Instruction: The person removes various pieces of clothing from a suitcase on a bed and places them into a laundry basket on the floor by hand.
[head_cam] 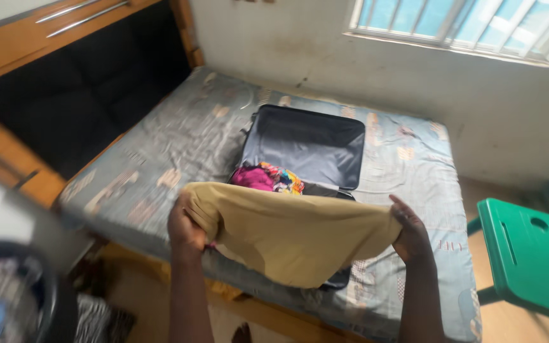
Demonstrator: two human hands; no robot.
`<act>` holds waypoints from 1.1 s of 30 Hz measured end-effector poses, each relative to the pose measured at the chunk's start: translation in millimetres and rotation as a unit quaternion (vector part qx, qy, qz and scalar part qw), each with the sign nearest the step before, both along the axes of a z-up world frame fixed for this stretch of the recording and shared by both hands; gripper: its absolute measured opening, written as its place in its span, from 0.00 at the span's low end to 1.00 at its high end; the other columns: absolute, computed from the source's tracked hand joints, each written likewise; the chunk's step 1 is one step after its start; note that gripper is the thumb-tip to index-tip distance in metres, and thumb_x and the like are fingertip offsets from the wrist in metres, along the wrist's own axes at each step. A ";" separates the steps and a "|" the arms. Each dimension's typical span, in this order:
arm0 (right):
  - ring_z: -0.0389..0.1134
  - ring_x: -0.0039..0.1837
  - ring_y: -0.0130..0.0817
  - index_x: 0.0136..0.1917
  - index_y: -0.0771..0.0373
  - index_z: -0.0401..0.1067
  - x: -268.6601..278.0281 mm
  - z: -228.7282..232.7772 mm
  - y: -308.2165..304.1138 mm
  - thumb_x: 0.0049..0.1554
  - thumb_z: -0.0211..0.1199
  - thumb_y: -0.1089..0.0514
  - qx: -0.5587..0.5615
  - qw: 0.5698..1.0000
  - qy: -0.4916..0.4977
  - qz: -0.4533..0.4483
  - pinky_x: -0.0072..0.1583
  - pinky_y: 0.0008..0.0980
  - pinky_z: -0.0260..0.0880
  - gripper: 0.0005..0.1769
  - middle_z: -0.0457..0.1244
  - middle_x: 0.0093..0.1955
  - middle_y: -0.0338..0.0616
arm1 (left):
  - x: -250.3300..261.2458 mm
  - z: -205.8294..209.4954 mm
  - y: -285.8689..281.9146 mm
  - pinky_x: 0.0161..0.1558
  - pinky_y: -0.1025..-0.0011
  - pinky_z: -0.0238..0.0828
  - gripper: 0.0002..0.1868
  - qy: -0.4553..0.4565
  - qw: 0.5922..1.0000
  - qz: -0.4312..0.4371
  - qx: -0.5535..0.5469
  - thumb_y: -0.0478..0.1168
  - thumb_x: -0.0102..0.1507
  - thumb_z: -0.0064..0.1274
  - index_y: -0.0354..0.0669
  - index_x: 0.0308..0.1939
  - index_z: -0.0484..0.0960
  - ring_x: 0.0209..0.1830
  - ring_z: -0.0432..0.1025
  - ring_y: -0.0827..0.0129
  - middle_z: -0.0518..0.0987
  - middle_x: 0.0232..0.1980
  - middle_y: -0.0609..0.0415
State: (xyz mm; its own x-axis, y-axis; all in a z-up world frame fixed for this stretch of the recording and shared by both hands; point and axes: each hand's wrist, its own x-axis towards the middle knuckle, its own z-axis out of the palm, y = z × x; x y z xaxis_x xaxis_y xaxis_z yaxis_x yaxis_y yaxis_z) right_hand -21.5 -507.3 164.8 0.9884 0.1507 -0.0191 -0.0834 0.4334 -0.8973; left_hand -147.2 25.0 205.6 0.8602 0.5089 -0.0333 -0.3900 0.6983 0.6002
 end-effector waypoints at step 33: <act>0.50 0.80 0.52 0.76 0.69 0.52 -518.9 145.5 461.2 0.36 0.65 0.12 0.302 0.774 0.100 0.547 0.78 0.55 0.45 0.75 0.51 0.79 0.59 | -598.5 99.3 5.7 0.78 0.56 0.42 0.74 -0.264 0.928 0.257 -0.062 0.85 0.48 0.49 0.33 0.79 0.46 0.80 0.51 0.57 0.55 0.80 0.44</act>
State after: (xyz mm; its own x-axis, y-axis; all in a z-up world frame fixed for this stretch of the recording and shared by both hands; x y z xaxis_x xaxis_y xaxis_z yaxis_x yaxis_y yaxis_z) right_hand -540.4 -46.1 310.4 0.2486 0.9369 0.2460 -0.8089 0.3405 -0.4794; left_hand -745.7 30.8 304.9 0.4185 0.8764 0.2384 -0.9070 0.3898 0.1592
